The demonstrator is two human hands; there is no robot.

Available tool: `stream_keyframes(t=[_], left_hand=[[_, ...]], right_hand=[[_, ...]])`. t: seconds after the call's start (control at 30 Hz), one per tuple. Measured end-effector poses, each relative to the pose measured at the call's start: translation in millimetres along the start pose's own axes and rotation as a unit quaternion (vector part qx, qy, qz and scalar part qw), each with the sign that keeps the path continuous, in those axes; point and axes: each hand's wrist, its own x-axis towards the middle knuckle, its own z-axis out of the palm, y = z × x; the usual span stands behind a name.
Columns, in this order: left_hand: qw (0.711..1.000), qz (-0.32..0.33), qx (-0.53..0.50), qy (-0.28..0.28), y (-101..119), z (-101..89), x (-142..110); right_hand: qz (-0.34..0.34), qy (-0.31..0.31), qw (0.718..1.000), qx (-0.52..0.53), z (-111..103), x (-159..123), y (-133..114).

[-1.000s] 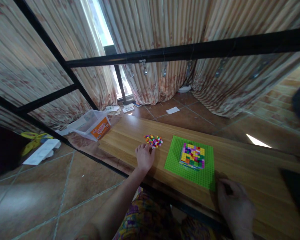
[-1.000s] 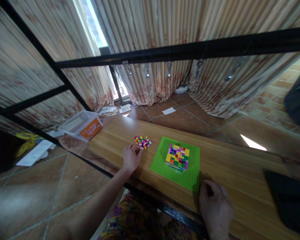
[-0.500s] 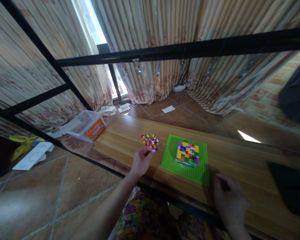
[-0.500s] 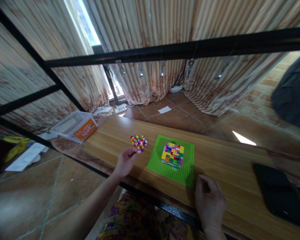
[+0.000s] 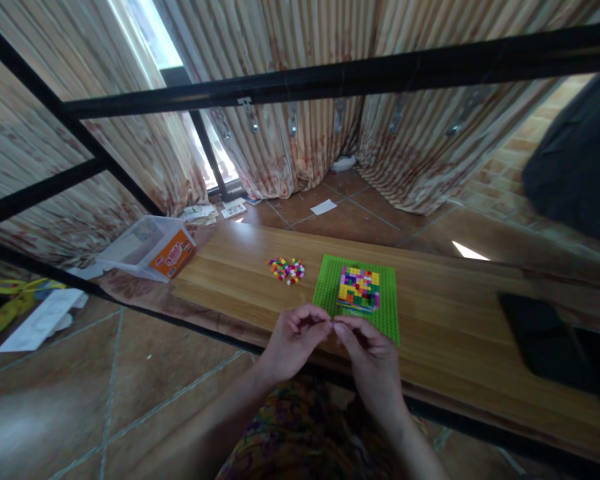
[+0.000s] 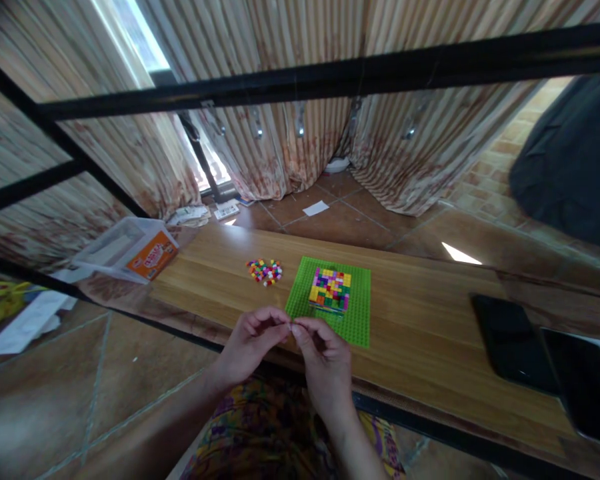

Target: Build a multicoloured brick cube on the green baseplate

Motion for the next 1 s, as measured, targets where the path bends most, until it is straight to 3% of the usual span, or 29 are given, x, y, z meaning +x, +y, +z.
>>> stream_keyframes(t=[0.23,0.37,0.5,0.57,0.8,1.0], left_hand=[[0.998,-0.038,-0.034,-0.028,3.4,9.0,-4.5],[0.995,-0.068,-0.069,-0.035,1.0,10.7,-5.9],[0.994,-0.085,-0.073,-0.002,-1.2,12.8,-6.3],[0.994,-0.086,-0.069,0.002,0.1,14.0,-6.6],[0.995,-0.094,-0.031,0.013,-2.3,11.1,-7.2],[0.996,-0.078,-0.035,0.014,-9.6,5.8,-6.8]], right_hand=[[0.099,0.005,0.986,0.132,-5.6,-11.8,5.7],[0.180,0.004,0.953,0.245,-7.1,-16.0,5.9],[0.272,0.017,0.912,0.305,-9.1,-18.3,2.5],[0.272,0.011,0.913,0.304,-7.8,-19.0,1.2],[0.188,-0.015,0.963,0.193,1.0,-20.0,10.6],[0.208,-0.016,0.957,0.200,2.6,-23.1,21.0]])
